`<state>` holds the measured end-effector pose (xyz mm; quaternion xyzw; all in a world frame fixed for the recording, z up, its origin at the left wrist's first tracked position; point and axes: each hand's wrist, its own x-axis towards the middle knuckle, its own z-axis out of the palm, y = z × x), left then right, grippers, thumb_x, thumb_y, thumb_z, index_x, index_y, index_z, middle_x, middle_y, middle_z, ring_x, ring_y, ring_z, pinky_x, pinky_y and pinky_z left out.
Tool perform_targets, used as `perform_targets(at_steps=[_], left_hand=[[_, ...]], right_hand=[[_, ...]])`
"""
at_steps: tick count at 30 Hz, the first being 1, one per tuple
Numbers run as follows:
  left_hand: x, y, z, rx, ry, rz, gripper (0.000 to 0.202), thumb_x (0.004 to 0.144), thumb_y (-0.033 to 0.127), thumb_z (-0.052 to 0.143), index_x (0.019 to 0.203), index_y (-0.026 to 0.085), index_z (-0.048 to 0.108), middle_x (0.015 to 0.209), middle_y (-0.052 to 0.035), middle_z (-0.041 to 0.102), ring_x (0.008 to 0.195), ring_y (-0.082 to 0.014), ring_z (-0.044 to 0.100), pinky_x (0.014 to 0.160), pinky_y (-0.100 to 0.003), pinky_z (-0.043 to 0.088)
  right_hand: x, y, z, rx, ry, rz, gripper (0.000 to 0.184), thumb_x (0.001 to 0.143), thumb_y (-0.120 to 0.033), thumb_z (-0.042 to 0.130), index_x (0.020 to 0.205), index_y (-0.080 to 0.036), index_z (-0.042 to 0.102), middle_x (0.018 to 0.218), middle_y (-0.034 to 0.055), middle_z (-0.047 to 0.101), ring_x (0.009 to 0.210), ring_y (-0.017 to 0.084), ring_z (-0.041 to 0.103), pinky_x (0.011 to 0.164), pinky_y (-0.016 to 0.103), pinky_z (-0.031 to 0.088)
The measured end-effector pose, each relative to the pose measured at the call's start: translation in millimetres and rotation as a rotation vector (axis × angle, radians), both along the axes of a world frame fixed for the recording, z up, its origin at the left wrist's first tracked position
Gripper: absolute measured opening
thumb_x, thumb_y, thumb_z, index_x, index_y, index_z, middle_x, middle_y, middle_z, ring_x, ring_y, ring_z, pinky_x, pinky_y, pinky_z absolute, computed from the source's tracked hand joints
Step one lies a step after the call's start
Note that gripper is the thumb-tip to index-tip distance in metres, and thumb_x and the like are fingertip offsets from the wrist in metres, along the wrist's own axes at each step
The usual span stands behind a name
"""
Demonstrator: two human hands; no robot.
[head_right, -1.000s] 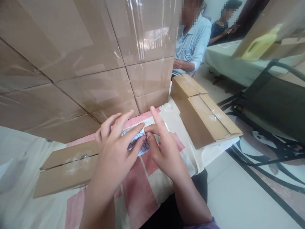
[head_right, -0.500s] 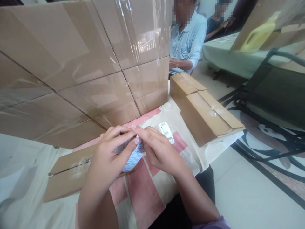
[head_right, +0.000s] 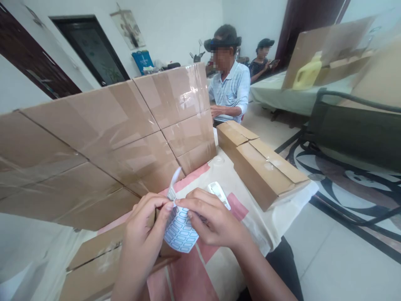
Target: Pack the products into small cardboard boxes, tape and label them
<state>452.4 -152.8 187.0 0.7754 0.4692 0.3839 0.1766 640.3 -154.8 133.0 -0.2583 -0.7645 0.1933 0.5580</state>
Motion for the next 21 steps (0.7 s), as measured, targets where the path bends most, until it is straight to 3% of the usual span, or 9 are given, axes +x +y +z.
perform_targets(at_steps=[3,5,8,10,12,14,17,21], left_hand=[[-2.8,-0.2,-1.8,0.073,-0.075,0.064,0.02,0.104,0.03,0.05,0.087,0.025,0.06,0.088,0.0013,0.064,0.087,-0.0176,0.059,0.08,-0.032,0.041],[-5.7,0.9,-3.5,0.083,-0.107,0.091,0.021,0.104,0.03,0.049,0.087,0.024,0.06,0.088,0.0006,0.063,0.088,-0.0175,0.059,0.08,-0.032,0.042],[-10.4,4.3,-5.8,0.084,-0.085,0.118,0.023,0.104,0.029,0.047,0.087,0.024,0.062,0.089,0.0002,0.064,0.088,-0.0171,0.059,0.08,-0.031,0.042],[-13.5,6.5,-6.3,0.086,-0.075,0.158,0.021,0.103,0.03,0.049,0.088,0.024,0.062,0.09,0.0001,0.063,0.088,-0.0172,0.058,0.08,-0.031,0.042],[-16.1,7.9,-5.6,0.078,-0.09,0.216,0.021,0.103,0.032,0.05,0.087,0.024,0.061,0.09,0.0002,0.062,0.088,-0.0173,0.057,0.08,-0.032,0.041],[-17.7,8.7,-4.0,0.067,-0.115,0.273,0.023,0.103,0.034,0.051,0.086,0.024,0.061,0.09,0.0006,0.062,0.088,-0.0171,0.057,0.08,-0.032,0.041],[-18.9,9.5,-1.4,0.068,-0.146,0.328,0.026,0.103,0.038,0.05,0.084,0.024,0.061,0.087,0.0014,0.062,0.084,-0.0165,0.056,0.078,-0.032,0.04],[-21.0,11.0,-0.7,0.029,-0.134,0.339,0.028,0.102,0.039,0.051,0.081,0.024,0.061,0.084,0.0009,0.061,0.082,-0.017,0.056,0.075,-0.031,0.041]], right_hand=[[3.1,10.7,-8.5,-0.025,0.063,-0.023,0.046,0.096,-0.005,0.048,0.131,-0.029,0.065,0.103,0.0067,0.062,0.091,0.018,0.061,0.074,0.033,0.052],[3.7,22.5,-18.7,-0.132,0.091,-0.131,0.04,0.096,-0.007,0.046,0.12,-0.027,0.071,0.098,0.0055,0.061,0.086,0.017,0.061,0.072,0.03,0.049],[2.0,42.6,-39.9,-0.456,0.097,-0.326,0.033,0.093,-0.011,0.046,0.108,-0.022,0.073,0.099,0.0058,0.065,0.084,0.017,0.062,0.071,0.03,0.048],[-0.9,52.6,-54.0,-0.696,0.076,-0.381,0.031,0.087,-0.011,0.047,0.102,-0.019,0.073,0.096,0.005,0.068,0.074,0.016,0.061,0.063,0.028,0.045],[-4.8,57.5,-63.8,-0.834,0.021,-0.414,0.03,0.084,-0.01,0.048,0.1,-0.018,0.072,0.089,0.0035,0.069,0.065,0.015,0.058,0.058,0.027,0.042],[-9.4,58.0,-67.3,-0.845,-0.084,-0.473,0.029,0.085,-0.01,0.048,0.101,-0.017,0.072,0.089,0.0041,0.071,0.069,0.017,0.06,0.064,0.029,0.045],[-16.6,55.5,-63.8,-0.773,-0.258,-0.562,0.032,0.089,-0.009,0.046,0.108,-0.015,0.072,0.105,0.0098,0.074,0.093,0.021,0.067,0.083,0.032,0.049],[-24.3,53.4,-61.2,-0.815,-0.397,-0.567,0.038,0.092,-0.008,0.043,0.116,-0.011,0.072,0.122,0.0152,0.072,0.114,0.027,0.067,0.094,0.035,0.048]])
